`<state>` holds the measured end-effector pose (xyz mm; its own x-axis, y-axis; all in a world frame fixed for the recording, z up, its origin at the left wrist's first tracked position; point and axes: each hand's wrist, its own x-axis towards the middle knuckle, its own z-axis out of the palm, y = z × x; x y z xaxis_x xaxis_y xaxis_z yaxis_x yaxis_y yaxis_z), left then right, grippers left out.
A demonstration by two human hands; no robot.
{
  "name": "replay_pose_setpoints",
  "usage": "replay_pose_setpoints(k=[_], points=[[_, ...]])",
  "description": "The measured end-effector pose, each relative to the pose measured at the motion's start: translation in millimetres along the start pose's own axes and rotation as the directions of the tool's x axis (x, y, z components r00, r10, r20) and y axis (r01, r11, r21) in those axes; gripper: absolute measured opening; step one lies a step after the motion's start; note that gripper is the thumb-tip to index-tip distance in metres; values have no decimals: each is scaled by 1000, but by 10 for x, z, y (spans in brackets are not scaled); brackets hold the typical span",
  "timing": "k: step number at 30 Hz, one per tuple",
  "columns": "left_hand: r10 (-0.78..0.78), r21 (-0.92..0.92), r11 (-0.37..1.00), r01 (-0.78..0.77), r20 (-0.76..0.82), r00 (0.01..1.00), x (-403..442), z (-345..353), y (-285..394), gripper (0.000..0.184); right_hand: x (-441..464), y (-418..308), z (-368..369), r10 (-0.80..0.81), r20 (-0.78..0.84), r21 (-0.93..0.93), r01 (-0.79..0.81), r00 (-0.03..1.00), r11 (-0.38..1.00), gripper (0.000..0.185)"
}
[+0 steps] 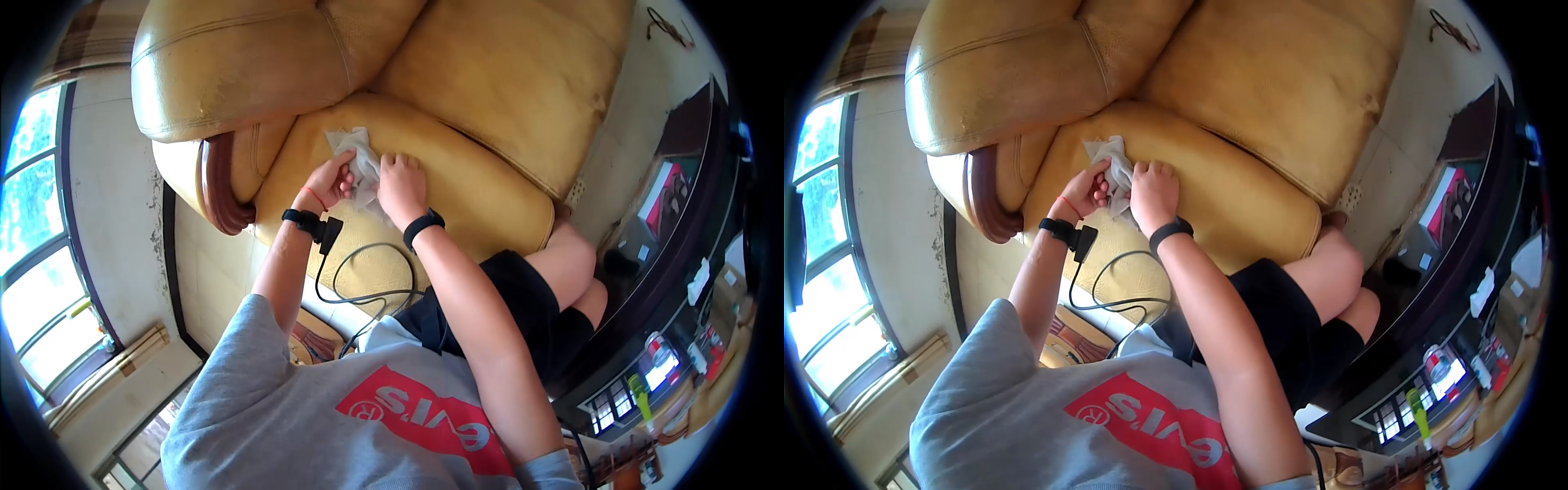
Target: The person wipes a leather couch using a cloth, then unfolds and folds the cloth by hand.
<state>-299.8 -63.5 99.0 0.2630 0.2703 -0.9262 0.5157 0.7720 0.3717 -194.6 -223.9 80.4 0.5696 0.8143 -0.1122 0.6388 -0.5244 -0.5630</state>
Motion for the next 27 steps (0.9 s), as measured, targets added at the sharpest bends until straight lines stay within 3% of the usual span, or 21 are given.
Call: replay_pose_setpoints(k=[5,9,12,16,20,24,27], points=[[46,132,991,-15,-236,971,59,157,-76,63,148,-30,53,62,60,-51,-59,996,997,17],[117,218,976,-24,-425,898,88,306,-73,68,344,24,-68,3,280,-53,13,960,999,15],[76,229,973,41,-480,874,71,357,7,67,551,54,-127,-68,462,24,64,885,998,30],[62,231,971,64,-497,866,185,286,-22,66,799,96,-144,-117,635,51,109,763,993,36],[-1,129,989,69,-461,888,178,222,-40,64,1100,55,-319,-115,764,74,91,635,993,47],[-43,60,995,77,-442,896,186,196,51,62,1335,25,-253,-73,836,73,22,544,997,51],[-64,-19,998,62,-437,897,256,205,37,59,1583,-144,-400,98,948,-3,-298,304,954,45]])
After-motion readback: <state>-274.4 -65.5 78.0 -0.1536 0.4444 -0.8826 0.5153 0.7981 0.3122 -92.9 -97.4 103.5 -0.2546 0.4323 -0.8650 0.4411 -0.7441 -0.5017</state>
